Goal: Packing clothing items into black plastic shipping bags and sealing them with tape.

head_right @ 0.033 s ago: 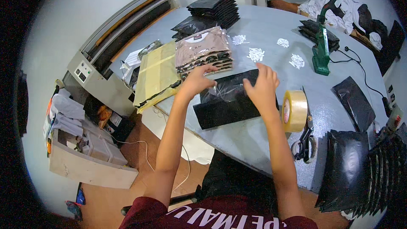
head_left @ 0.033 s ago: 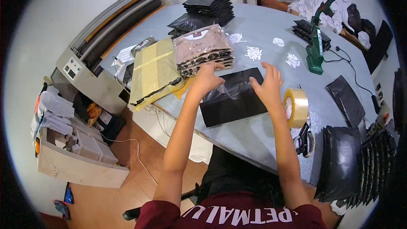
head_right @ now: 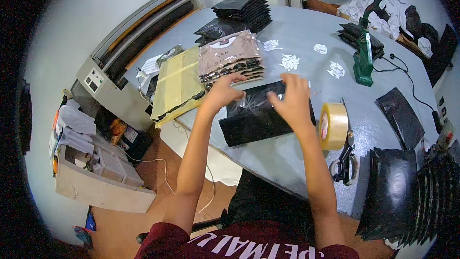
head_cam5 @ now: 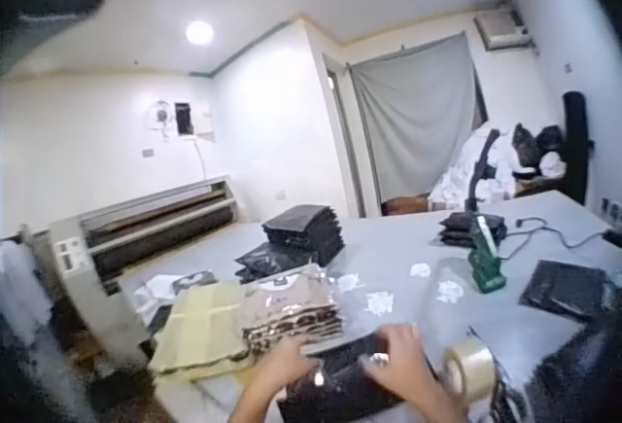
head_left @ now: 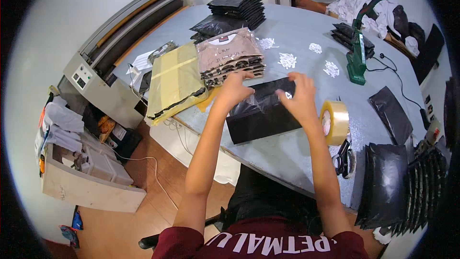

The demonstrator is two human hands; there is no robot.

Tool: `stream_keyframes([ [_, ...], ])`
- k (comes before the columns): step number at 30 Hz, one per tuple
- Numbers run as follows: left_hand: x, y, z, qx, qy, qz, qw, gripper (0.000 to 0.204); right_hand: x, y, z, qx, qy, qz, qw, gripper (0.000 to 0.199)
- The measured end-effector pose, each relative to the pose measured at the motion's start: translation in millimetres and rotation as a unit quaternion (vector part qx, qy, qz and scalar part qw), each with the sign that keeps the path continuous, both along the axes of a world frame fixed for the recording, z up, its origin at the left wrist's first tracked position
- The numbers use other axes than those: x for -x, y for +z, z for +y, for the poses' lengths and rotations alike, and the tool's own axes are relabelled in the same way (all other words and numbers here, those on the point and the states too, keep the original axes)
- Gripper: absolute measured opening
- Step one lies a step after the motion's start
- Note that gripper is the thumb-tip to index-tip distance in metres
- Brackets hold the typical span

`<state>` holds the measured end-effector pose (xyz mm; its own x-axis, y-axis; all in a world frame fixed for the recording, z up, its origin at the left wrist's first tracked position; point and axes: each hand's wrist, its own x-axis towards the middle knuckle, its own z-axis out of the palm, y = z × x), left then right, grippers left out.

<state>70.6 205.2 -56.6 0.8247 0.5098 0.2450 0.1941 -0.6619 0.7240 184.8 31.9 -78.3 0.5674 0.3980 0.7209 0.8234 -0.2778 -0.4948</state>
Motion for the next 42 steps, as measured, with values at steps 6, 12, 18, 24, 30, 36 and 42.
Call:
stream_keyframes([
  [6, 8, 10, -19, 0.199, 0.033, -0.042, 0.979, 0.027, 56, 2, 22, 0.108, 0.116, -0.088, 0.983, 0.044],
  [12, 20, 1, -3, -0.013, 0.125, -0.064, 0.99, 0.029, 44, -10, 35, 0.002, 0.158, 0.036, 0.987, 0.031],
  [18, 51, -33, -11, -0.038, -0.019, -0.016, 0.999, 0.037, 21, -4, 26, -0.006, 0.215, 0.26, 0.941, 0.033],
  [24, 57, -44, -15, 0.033, -0.076, 0.134, 0.987, 0.029, -8, -10, 14, 0.001, 0.197, 0.385, 0.902, 0.036],
  [30, 52, -61, -6, 0.102, -0.129, 0.13, 0.978, 0.021, -57, 23, -27, -0.068, 0.116, 0.395, 0.909, 0.035],
  [36, 47, -59, -13, 0.189, -0.142, 0.121, 0.964, 0.021, -98, 47, -70, -0.071, 0.084, 0.392, 0.914, 0.04],
  [42, 53, -77, -5, 0.162, -0.122, 0.139, 0.969, 0.021, -154, 60, -122, -0.132, -0.003, 0.362, 0.923, 0.035],
])
